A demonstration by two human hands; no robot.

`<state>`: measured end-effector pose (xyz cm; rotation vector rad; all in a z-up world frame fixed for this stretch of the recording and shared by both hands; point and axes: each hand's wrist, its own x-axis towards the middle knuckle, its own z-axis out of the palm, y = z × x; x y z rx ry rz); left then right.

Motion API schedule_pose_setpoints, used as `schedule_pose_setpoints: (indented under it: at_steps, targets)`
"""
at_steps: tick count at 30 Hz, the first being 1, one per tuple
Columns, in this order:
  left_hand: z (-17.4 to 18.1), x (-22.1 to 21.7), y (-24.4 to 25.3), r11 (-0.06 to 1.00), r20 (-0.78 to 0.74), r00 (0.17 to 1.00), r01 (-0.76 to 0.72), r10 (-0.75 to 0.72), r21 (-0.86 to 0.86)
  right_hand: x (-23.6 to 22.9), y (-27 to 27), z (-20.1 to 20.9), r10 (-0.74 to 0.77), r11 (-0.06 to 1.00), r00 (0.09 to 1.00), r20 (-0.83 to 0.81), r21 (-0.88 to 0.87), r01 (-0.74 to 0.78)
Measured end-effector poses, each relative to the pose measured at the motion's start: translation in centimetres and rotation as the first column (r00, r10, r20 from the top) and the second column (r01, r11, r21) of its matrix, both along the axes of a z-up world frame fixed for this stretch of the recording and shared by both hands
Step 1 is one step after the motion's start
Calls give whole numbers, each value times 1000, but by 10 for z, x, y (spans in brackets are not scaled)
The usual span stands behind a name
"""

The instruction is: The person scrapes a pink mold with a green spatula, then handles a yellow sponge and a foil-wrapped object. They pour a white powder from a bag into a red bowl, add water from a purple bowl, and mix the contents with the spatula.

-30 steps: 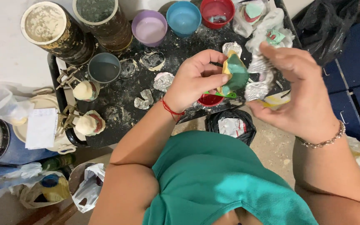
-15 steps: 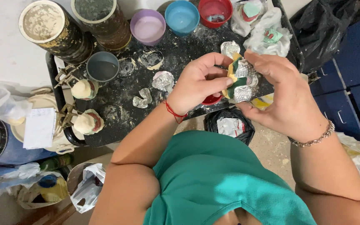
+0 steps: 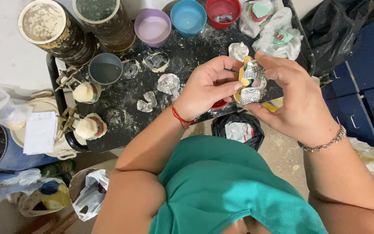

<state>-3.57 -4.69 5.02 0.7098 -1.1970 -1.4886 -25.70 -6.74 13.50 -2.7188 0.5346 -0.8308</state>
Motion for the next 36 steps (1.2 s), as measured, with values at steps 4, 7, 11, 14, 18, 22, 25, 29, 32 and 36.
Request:
schedule_pose_setpoints:
  at_steps: [4,7,11,14,18,22,25,29,32,36]
  targets:
    - [-1,-2,2,1000,-14,1000,-2,2,-1,1,1,1,-14,1000,1000,4,13,14]
    - [-2,-4,2,1000,-26,1000,-7,8,27,-1,2,1,-42,999,999,-32,33,43]
    - [1,-5,6,1000,-26,1000,-17,17,0,1,3,6,-55,998,996,-77,-21,53]
    - [-2,-8,7,999,-41,999,-34,33,-11,-1,3,5,-54,998,995,-78,-33,52]
    - [-10,-11,7,999,-95,995,-23,20,-30,-2,6,9,-44,999,998,-51,10,45]
    - [1,-12,10,999,-54,998,-37,35,-37,-4,8,6,-50,997,998,-25,51,52]
    - [4,-12,14,999,-27,999,-39,38,-26,-6,10,5,-80,997,995,-53,-22,79]
    - [6,-16,17,995,-65,997,-40,34,-89,-6,12,13,-80,997,990,-116,-22,78]
    - [10,-18,21,992,-43,997,-72,68,-101,-7,15,14,-75,996,989,-127,-55,68]
    - [6,-21,20,981,-43,996,-90,83,-170,-9,17,10,-101,995,992,-72,-31,99]
